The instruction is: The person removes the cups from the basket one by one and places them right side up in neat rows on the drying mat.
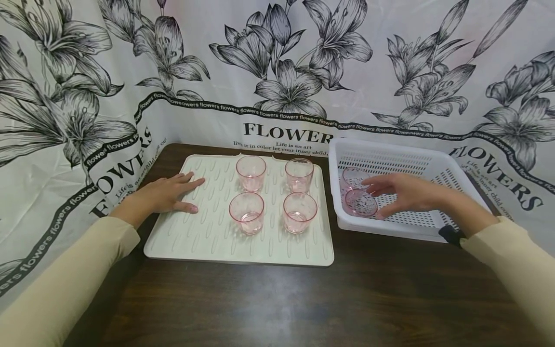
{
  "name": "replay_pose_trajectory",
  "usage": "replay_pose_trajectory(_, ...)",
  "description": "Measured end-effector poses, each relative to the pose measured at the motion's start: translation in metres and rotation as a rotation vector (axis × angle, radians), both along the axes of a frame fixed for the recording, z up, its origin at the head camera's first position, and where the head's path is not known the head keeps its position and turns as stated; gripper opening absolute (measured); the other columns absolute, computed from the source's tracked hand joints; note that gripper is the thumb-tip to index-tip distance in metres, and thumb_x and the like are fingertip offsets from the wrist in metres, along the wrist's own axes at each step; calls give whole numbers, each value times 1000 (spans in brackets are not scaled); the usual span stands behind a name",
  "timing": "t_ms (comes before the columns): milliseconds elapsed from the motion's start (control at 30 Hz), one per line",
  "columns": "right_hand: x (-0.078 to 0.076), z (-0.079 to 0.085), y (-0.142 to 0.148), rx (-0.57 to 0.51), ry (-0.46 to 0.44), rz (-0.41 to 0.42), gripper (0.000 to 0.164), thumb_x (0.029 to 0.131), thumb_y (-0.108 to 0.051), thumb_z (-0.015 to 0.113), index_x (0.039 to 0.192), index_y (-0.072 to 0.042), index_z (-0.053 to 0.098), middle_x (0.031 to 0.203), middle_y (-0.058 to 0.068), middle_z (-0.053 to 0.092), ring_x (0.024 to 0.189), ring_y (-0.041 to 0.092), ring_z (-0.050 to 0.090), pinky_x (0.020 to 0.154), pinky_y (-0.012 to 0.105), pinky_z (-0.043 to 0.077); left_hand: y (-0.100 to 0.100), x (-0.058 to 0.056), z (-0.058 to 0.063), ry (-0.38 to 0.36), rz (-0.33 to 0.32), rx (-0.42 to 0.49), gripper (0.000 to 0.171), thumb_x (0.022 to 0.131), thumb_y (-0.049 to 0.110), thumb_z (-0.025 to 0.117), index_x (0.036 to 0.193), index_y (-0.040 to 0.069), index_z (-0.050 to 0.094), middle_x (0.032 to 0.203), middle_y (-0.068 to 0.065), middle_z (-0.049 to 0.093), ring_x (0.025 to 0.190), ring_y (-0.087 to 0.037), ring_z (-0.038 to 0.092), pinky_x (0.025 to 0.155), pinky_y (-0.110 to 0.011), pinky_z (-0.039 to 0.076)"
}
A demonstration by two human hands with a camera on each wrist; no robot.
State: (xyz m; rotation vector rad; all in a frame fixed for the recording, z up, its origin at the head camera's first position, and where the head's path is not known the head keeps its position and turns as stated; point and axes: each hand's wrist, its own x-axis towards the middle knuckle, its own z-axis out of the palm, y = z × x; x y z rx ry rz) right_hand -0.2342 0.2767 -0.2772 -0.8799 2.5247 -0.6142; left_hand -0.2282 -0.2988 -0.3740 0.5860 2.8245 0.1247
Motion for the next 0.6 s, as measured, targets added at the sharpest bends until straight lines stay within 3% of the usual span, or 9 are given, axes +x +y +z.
replay_pose_trajectory(433, -4, 0, -17, 118, 23, 47, 85, 76, -33, 87, 144, 0, 49, 129, 20, 64, 117, 38, 62, 96, 57, 49, 0, 2, 1, 8, 2, 3, 95, 86, 68, 60, 156, 11, 32, 158, -28, 24, 143, -52, 24, 105, -73, 26)
replay_pose_trajectory(600, -5, -1, -23, 129, -9, 32, 86, 76, -33, 88, 145, 0, 47, 133, 20, 61, 119, 38, 61, 93, 53, 52, 0, 3, 2, 4, 3, 8, 95, 85, 68, 60, 156, 11, 32, 158, -28, 24, 143, -52, 24, 105, -73, 26)
